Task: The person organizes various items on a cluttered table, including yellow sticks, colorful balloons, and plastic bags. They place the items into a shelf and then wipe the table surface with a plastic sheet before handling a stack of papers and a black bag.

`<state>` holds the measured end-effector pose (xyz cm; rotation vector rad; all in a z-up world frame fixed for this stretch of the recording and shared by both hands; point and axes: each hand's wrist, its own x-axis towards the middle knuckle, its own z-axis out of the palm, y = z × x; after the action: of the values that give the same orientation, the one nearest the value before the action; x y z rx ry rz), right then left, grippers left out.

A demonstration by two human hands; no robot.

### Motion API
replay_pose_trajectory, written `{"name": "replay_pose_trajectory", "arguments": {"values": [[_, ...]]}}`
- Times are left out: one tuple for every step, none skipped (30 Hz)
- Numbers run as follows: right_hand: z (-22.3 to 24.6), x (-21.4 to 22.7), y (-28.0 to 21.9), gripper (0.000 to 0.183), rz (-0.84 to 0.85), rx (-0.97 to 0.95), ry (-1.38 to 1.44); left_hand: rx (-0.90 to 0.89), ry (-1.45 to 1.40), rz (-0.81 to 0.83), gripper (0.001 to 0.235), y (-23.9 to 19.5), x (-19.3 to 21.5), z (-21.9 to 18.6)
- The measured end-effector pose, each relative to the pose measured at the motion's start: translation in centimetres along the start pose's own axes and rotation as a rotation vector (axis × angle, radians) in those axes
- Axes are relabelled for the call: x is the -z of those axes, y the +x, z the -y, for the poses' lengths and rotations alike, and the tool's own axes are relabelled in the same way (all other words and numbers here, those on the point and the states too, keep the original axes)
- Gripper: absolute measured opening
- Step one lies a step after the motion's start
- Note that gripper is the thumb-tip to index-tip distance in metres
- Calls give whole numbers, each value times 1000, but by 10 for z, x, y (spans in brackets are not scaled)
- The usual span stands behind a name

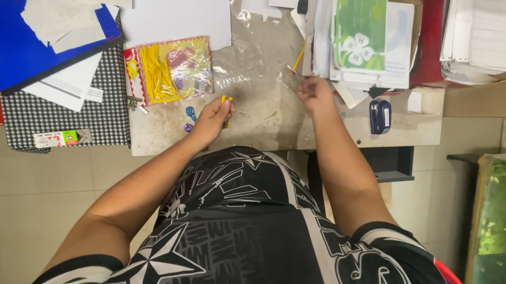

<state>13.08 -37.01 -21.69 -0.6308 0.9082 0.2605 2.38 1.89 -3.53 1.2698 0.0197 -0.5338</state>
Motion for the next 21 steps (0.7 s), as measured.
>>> {"name": "replay_pose_trajectory", "arguments": {"values": [[6,-12,-23,21,-4,-2,-7,1,-7,-3,31,7,-1,6],[11,-24,-45,23,33,8,-7,-10,27,3,31,14,-3,11],[16,-35,-68,24,70,18,-8,-21,62,9,31,20,-4,17],[19,-34,-69,24,69,20,-12,-23,58,9,31,35,-5,30],[22,-32,-70,29,88,12,-35,-77,116,34,33,49,-6,43],[24,-29,-72,33,104,2,-59,-130,173,58,34,62,-8,57],[25,-32,-82,33,101,1,-64,-129,168,56,34,77,-15,62],[25,-35,-93,30,138,-16,-23,-59,219,27,36,90,-22,68],[26,-37,-103,29,176,-34,19,11,271,0,37,105,-30,74],[27,-51,-120,29,175,-34,17,11,268,-1,37,116,-36,76],[28,-65,-136,38,179,-41,78,11,326,-22,38,128,-42,78],[28,-78,-154,53,182,-46,141,12,384,-42,40,139,-48,81],[31,-81,-158,53,179,-46,139,13,382,-41,40,149,-53,90],[34,-86,-161,66,111,-50,185,13,404,-61,40,160,-57,98],[37,-91,-164,79,43,-54,231,13,427,-82,41,171,-61,106],[43,-91,-163,79,46,-49,231,8,426,-80,41,179,-67,105],[49,-92,-162,80,28,-42,234,41,453,-116,39,187,-73,105],[54,-90,-162,82,6,-38,238,80,479,-151,39,192,-79,106],[57,-89,-166,82,5,-37,238,80,479,-150,39,206,-83,128],[60,-89,-169,82,52,-33,208,64,350,-180,36,221,-86,150],[62,-89,-173,81,100,-30,178,48,221,-210,34,236,-89,172]]}}
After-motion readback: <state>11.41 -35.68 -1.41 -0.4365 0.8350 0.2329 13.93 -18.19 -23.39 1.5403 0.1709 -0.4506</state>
